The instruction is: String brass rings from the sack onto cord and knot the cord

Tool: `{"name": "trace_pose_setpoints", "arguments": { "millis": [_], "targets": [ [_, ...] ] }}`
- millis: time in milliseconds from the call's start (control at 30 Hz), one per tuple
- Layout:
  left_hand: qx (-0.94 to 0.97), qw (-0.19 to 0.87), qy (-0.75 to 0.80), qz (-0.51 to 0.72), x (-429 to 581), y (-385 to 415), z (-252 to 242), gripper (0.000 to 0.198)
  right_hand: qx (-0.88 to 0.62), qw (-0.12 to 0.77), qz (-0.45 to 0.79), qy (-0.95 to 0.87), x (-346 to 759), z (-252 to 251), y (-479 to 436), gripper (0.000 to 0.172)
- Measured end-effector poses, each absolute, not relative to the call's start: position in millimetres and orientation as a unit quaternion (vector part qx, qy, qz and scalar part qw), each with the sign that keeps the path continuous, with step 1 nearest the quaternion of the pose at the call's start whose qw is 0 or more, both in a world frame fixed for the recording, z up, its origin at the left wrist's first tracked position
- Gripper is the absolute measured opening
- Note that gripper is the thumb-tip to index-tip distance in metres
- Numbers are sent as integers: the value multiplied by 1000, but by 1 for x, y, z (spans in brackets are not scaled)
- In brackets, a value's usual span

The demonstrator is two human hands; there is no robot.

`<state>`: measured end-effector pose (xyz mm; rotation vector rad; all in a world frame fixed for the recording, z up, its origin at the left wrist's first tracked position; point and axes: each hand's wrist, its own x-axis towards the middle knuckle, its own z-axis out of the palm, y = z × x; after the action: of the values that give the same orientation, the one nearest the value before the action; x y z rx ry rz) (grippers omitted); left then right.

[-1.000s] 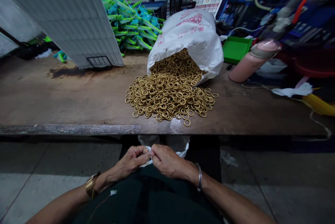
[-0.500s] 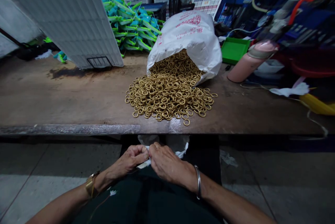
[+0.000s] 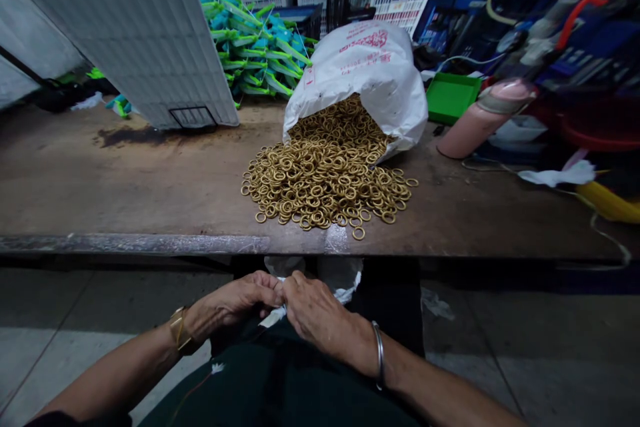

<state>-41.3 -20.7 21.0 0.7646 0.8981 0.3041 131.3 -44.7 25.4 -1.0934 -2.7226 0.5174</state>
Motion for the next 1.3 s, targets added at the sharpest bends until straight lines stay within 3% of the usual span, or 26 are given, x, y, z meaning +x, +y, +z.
{"name": "trace_pose_setpoints", "arguments": {
  "millis": [167, 433, 800, 1300],
  "targets": [
    [376, 813, 424, 133, -40, -20, 21, 6, -374, 103, 232, -892, 133, 24, -43, 15],
    [459, 762, 435, 138, -40, -24, 36, 28, -380, 115, 287, -872, 134, 20, -39, 15],
    [611, 572, 510, 198, -38, -39, 14, 4, -374, 155, 462, -789, 132, 12, -30, 12],
    [640, 478, 556, 232, -34, -49, 6, 6, -410, 154, 502, -746, 133, 8, -26, 9]
  ]
}}
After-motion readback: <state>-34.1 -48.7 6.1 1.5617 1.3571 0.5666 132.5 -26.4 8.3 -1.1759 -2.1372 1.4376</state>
